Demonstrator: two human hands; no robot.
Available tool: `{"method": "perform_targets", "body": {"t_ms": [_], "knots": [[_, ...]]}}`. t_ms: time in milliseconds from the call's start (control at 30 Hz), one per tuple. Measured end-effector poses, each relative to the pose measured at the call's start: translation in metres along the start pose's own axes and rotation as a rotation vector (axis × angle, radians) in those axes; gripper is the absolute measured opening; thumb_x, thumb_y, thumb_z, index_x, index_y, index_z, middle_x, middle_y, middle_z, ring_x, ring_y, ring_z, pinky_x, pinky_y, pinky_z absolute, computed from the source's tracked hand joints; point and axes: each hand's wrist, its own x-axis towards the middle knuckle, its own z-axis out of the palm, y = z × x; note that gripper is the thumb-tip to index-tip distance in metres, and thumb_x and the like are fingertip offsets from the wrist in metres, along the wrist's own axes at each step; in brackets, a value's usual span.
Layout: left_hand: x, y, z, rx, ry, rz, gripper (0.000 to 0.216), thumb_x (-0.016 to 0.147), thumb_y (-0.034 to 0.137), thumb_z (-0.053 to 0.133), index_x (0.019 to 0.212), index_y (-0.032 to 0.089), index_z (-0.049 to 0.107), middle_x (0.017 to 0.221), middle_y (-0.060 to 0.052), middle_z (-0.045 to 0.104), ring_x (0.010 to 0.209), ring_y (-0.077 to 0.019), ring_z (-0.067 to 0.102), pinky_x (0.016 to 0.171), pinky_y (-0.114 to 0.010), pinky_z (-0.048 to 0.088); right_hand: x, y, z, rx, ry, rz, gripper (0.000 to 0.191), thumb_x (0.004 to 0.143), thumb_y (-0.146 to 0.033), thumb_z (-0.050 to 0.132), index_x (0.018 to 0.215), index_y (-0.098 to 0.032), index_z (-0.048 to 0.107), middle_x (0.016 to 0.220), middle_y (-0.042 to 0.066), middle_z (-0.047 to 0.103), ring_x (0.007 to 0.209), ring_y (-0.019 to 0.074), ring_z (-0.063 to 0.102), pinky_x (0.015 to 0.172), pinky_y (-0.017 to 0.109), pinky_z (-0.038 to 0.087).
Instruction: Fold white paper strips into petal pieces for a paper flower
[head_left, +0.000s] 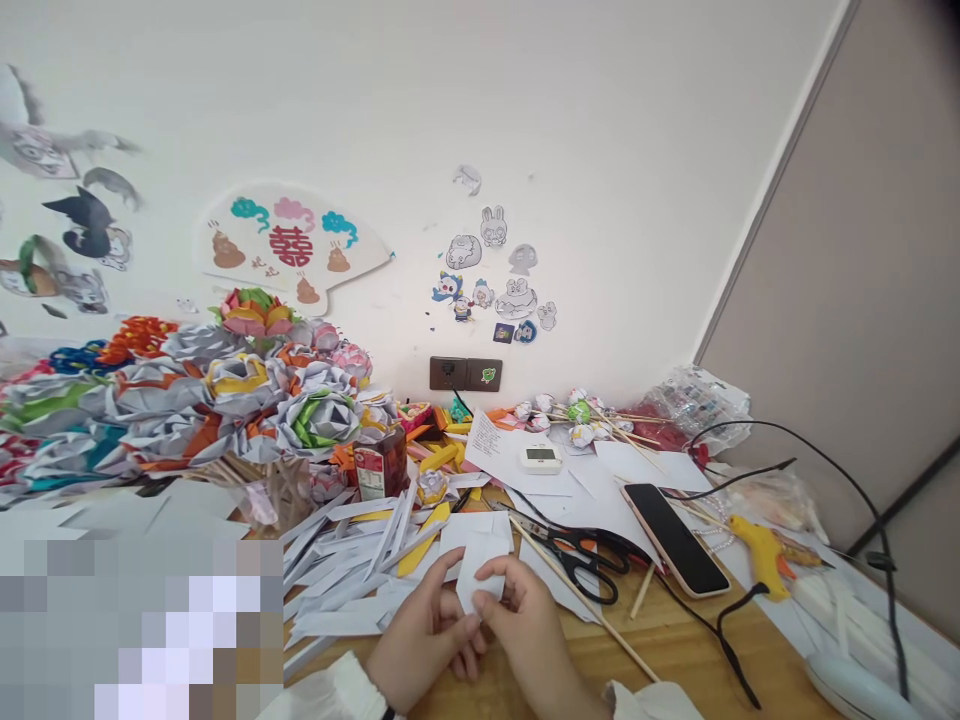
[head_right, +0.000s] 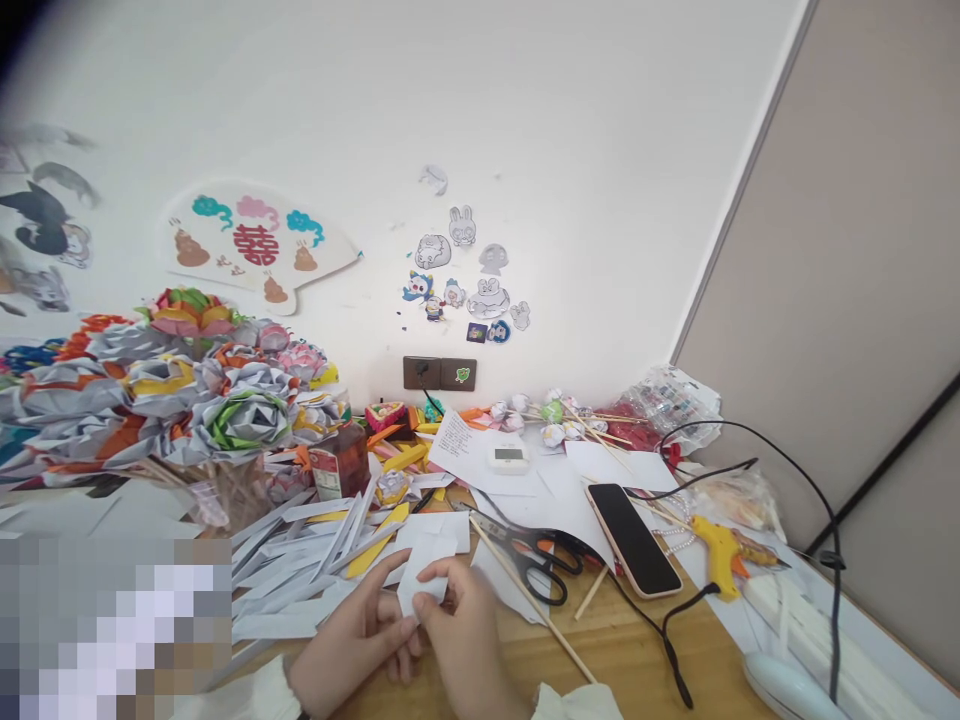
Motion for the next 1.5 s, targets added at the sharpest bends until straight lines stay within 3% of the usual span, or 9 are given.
{"method": "perform_targets", "body": {"t_ms": [367,567,800,967,1167,1267,1500], "knots": [[0.002,-0.005,-0.002,-0.089,-0.028,0.002,0.077,0.058,0.040,0.065,0.111,0.014,0.015,0.047,0.002,0.062,0.036,-0.0148,0.057,0.037,-0.023,0.043,0.002,0.003,-0.001,-0.002,-0.039,-0.156,0.025,0.066,-0.011,0.050,0.088,-0.020,0.054,0.074,0.000,0.054,0.061,0.0139,0.048,0.057,0.022,0.038],[0.003,-0.001,-0.003,-0.126,-0.069,0.026,0.059,0.063,0.036,0.063,0.103,0.014,0.027,0.047,-0.001,0.064,0.035,-0.0136,0.057,0.035,-0.021,0.043,0.003,0.003,-0.003,0.016,-0.035,-0.278,0.026,0.067,-0.012,0.050,0.091,-0.021,0.053,0.085,0.002,0.053,0.066,0.0135,0.049,0.058,0.022,0.039],[0.003,0.001,-0.002,-0.123,-0.069,0.012,0.037,0.063,0.035,0.062,0.085,0.012,0.043,0.048,-0.002,0.064,0.034,-0.0112,0.057,0.034,-0.017,0.041,0.007,0.006,-0.005,0.121,-0.093,-0.132,0.034,0.065,-0.013,0.053,0.098,-0.020,0.047,0.068,0.000,0.055,0.059,0.0151,0.053,0.054,0.024,0.041],[0.003,0.003,-0.001,-0.128,-0.063,0.015,0.034,0.062,0.036,0.063,0.079,0.013,0.046,0.047,-0.002,0.064,0.034,-0.0119,0.057,0.032,-0.017,0.040,0.008,0.003,-0.007,0.165,-0.105,-0.134,0.031,0.065,-0.015,0.055,0.095,-0.019,0.047,0.061,-0.001,0.056,0.055,0.0153,0.054,0.052,0.025,0.043],[0.003,0.003,-0.004,-0.180,-0.051,-0.025,0.031,0.057,0.037,0.065,0.069,0.014,0.047,0.040,0.000,0.062,0.029,-0.0102,0.053,0.030,-0.016,0.038,0.016,-0.003,-0.028,0.192,0.030,-0.220,0.025,0.078,-0.031,0.045,0.100,-0.020,0.049,0.089,0.005,0.057,0.061,0.0128,0.053,0.058,0.025,0.045],[0.002,0.002,-0.002,-0.111,-0.045,-0.003,0.030,0.061,0.041,0.061,0.065,0.014,0.047,0.037,0.001,0.059,0.026,-0.0081,0.050,0.028,-0.014,0.035,0.019,-0.007,-0.043,0.182,0.022,-0.264,0.027,0.080,-0.031,0.043,0.105,-0.021,0.048,0.090,0.005,0.058,0.062,0.0127,0.053,0.063,0.027,0.045],[-0.001,-0.002,-0.002,-0.088,-0.095,0.018,0.024,0.069,0.038,0.054,0.066,0.015,0.047,0.042,0.002,0.061,0.030,-0.0067,0.051,0.031,-0.014,0.035,0.016,-0.015,-0.048,-0.037,-0.104,-0.465,0.018,0.076,-0.015,0.047,0.080,-0.021,0.063,0.080,0.004,0.060,0.074,0.0158,0.055,0.069,0.026,0.045]]}}
